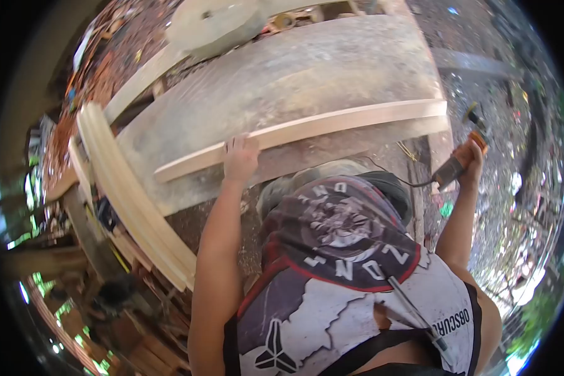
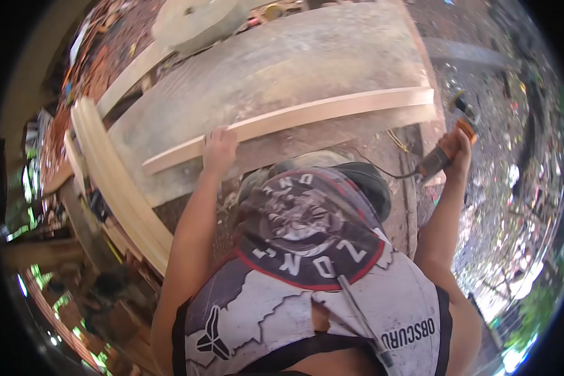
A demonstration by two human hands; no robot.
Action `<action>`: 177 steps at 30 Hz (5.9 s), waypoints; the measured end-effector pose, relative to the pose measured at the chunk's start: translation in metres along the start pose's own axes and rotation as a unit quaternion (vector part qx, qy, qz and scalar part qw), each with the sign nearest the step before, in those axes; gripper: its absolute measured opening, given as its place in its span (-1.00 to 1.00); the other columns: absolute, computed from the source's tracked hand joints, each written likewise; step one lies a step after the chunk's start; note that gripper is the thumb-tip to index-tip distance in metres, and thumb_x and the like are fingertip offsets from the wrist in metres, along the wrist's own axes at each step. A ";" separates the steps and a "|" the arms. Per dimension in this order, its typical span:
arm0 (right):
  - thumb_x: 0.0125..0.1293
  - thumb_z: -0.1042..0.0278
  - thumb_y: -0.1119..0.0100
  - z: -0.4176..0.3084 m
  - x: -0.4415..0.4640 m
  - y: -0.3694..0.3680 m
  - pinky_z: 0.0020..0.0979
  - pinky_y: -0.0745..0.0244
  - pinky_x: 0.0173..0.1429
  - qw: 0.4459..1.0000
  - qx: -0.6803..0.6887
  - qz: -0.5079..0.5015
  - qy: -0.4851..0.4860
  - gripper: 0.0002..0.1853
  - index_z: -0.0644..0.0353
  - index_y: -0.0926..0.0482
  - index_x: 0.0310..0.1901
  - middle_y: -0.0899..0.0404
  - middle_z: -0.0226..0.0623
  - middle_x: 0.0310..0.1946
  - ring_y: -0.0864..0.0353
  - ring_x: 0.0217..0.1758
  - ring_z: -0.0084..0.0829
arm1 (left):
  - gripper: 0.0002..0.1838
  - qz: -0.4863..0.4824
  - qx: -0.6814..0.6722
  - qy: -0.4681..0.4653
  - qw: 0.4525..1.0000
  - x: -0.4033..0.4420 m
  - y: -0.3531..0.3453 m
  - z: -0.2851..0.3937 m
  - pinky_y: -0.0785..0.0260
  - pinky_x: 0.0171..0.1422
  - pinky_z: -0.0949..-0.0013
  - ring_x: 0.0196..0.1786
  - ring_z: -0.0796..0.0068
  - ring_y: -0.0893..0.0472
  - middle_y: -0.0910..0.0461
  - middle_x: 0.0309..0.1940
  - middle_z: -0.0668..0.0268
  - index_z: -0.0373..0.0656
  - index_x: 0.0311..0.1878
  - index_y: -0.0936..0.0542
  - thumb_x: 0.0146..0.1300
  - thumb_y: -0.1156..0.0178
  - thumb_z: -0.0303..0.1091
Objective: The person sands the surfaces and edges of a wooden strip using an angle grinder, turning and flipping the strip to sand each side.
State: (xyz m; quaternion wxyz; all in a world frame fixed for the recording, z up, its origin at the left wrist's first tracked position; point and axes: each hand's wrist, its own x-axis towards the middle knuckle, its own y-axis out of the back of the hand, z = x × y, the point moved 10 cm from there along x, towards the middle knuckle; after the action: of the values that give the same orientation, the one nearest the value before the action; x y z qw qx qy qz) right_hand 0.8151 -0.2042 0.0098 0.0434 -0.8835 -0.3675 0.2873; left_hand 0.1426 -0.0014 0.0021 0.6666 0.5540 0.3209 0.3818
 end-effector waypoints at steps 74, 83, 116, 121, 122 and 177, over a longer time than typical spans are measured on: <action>0.30 0.02 -0.39 0.270 -0.339 -0.717 -0.37 -0.53 -0.22 0.510 -0.628 -0.586 0.048 -0.57 0.25 -0.69 -0.04 -0.68 -0.36 -0.31 -0.63 -0.34 -0.51 | -0.43 0.565 -0.794 0.202 0.095 -0.174 0.021 -0.294 -0.49 0.41 0.06 0.16 0.10 -0.67 -0.67 0.11 0.02 -0.40 0.18 -0.55 0.70 0.21 -0.01; 0.31 0.05 -0.39 0.185 -0.239 -0.569 -0.30 -0.55 0.02 0.604 -0.664 -0.440 -0.012 -0.53 0.22 -0.67 0.11 -0.70 -0.34 -0.26 -0.68 -0.18 -0.45 | -0.36 0.583 -0.757 0.271 0.117 -0.169 0.006 -0.308 -0.48 0.40 -0.17 0.12 -0.03 -0.64 -0.65 0.03 0.03 -0.34 0.16 -0.54 0.69 0.33 0.08; 0.26 0.14 -0.41 0.062 -0.109 -0.227 -0.45 -0.52 -0.24 0.914 -0.402 -0.061 -0.012 -0.58 0.23 -0.64 0.04 -0.62 -0.42 -0.29 -0.58 -0.33 -0.59 | -0.26 0.028 0.002 0.364 0.931 -0.116 -0.014 -0.267 -0.30 0.46 -0.13 0.38 -0.21 -0.48 -0.51 0.34 -0.17 -0.34 0.30 -0.56 0.38 -0.21 0.19; 0.18 0.10 -0.46 0.092 -0.123 -0.273 -0.31 -0.60 0.01 0.851 -0.511 -0.122 0.009 -0.47 0.26 -0.64 0.10 -0.72 -0.24 -0.20 -0.73 -0.13 -0.39 | -0.55 -0.065 -0.163 0.010 0.984 0.015 -0.007 -0.014 -0.47 0.29 -0.07 0.15 -0.20 -0.62 -0.66 0.07 -0.16 -0.29 0.04 -0.71 0.09 -0.27 -0.25; 0.16 0.07 -0.47 0.095 -0.126 -0.281 -0.29 -0.60 0.04 0.846 -0.517 -0.133 0.022 -0.43 0.27 -0.63 0.11 -0.72 -0.18 -0.18 -0.73 -0.11 -0.32 | -0.55 -0.066 -0.164 0.003 0.984 0.027 -0.009 -0.007 -0.47 0.29 -0.07 0.15 -0.20 -0.62 -0.66 0.07 -0.16 -0.29 0.04 -0.71 0.09 -0.27 -0.25; 0.40 0.12 -0.36 0.010 -0.002 -0.070 -0.42 -0.55 -0.31 0.992 -0.035 0.116 0.030 -0.76 0.09 -0.63 -0.12 -0.54 -0.50 -0.40 -0.57 -0.42 -0.54 | -0.69 -0.161 0.048 0.067 0.984 -0.027 -0.022 -0.113 -0.50 0.18 -0.08 0.02 -0.20 -0.65 -0.68 -0.09 -0.12 -0.28 -0.07 -0.69 0.13 -0.22 -0.35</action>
State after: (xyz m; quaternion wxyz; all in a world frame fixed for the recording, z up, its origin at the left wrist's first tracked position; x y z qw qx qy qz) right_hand 0.7649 -0.1561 0.0230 -0.0103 -0.9293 -0.2715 0.2503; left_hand 0.0366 0.0287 -0.0397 0.6691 0.4993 0.4677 0.2902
